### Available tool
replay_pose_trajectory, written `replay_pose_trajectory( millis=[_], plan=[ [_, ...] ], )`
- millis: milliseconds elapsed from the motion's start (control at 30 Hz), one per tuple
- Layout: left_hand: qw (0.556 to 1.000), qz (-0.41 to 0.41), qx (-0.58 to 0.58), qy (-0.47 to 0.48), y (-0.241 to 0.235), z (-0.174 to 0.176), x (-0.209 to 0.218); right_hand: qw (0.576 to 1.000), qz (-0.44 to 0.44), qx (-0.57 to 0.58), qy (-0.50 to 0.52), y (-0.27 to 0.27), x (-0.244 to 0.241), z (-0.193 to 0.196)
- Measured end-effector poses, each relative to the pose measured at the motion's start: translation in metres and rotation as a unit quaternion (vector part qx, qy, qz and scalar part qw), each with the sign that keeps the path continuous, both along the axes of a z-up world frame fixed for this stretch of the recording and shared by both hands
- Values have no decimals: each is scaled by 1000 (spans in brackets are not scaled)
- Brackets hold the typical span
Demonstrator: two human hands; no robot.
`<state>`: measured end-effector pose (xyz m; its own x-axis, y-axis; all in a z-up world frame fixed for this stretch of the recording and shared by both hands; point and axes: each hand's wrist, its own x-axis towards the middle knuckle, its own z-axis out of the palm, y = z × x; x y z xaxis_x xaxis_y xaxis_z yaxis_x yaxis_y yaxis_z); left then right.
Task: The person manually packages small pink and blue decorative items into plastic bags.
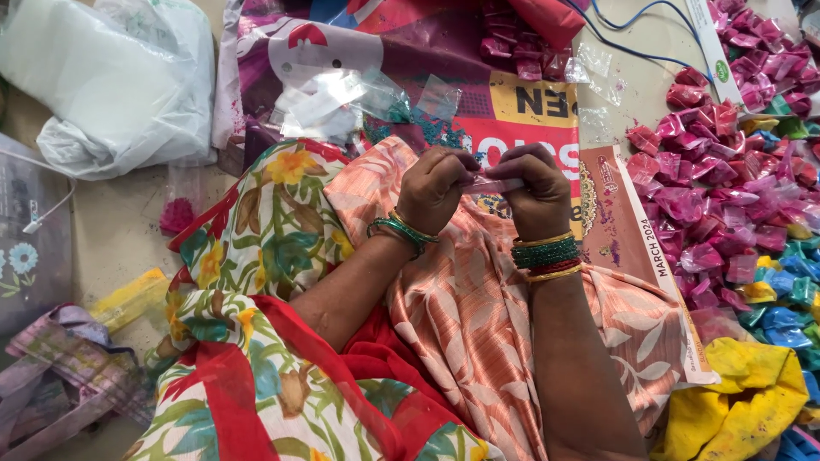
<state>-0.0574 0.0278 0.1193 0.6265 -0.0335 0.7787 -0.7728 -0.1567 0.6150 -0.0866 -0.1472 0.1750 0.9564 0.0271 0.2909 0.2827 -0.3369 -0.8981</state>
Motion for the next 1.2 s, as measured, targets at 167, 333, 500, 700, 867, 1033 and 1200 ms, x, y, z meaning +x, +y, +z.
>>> replay_pose_trajectory(
  millis=[167,333,500,700,867,1033,1200],
  plan=[
    [1000,22,-15,-15,1,3,-1,992,45,-16,-116,-4,1,-7],
    [999,28,-28,-3,0,-4,0,991,43,-17,-125,-3,2,-9],
    [999,25,-32,-2,1,-5,1,987,55,-46,-144,-1,0,-5],
    [999,31,-32,-3,-2,-8,2,985,64,-73,-141,-2,-1,-1],
    [999,26,-27,-5,-3,-9,2,991,46,-38,-123,-3,0,-4],
    [1000,3,8,-8,4,0,1,993,46,-9,-110,1,0,4],
    [951,-197,-77,224,-6,-21,11,996,15,53,65,-29,16,-38]
  ],
)
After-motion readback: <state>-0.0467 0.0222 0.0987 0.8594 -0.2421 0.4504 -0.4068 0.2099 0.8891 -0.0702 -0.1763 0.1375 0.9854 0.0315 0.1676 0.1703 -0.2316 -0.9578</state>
